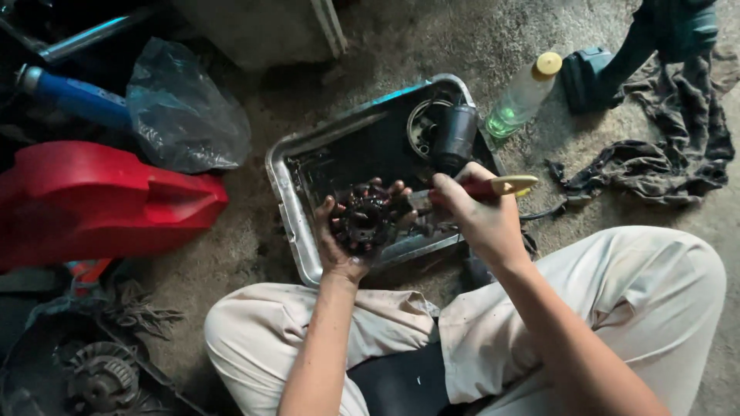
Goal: Cleaning a motorcycle stator and engine components using a brush and cleaning fluid in a tray.
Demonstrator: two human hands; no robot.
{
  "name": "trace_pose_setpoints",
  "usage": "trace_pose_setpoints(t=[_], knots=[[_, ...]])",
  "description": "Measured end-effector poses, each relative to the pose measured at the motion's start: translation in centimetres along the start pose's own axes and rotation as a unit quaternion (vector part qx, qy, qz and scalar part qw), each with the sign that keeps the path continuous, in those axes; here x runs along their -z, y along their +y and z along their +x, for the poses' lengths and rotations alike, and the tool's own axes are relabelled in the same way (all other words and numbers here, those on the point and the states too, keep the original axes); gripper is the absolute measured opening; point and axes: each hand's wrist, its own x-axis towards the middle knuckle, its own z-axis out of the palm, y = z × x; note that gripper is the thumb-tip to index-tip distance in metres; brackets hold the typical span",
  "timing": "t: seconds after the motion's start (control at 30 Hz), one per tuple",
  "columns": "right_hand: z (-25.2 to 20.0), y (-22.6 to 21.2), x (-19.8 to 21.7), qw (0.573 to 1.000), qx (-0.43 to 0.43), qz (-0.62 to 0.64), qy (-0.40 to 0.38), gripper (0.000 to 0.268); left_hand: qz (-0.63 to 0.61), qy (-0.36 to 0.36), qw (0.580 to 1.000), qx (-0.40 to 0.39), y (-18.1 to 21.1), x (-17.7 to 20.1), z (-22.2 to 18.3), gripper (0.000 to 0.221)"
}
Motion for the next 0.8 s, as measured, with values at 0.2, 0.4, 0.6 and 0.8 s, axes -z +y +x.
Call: trace_pose_setpoints(t=[0.2, 0.4, 0.6, 0.8], knots=[[-0.1, -1.3, -1.2, 0.994, -0.038, 0.101, 0.016, 0.019, 0.065, 0.042, 0.997, -0.03, 0.6, 0.6, 0.1, 0.078], [-2.2, 0.0, -2.4, 0.996, 0.079, 0.002, -0.029, 0.011, 0.082, 0.129, 0.988, -0.025, 0.2, 2.0, 0.4, 0.067], [-1.4, -2.9, -0.5, 0.976, 0.102, -0.15, -0.12, 0.018, 0.094, 0.08, 0.991, -0.049, 0.8, 0.0, 0.1, 0.069], [-1.7, -3.5, -0.3, 0.955, 0.233, -0.167, -0.083, 0.02, 0.137, 0.012, 0.988, -0.073, 0.5, 0.9, 0.5, 0.062]])
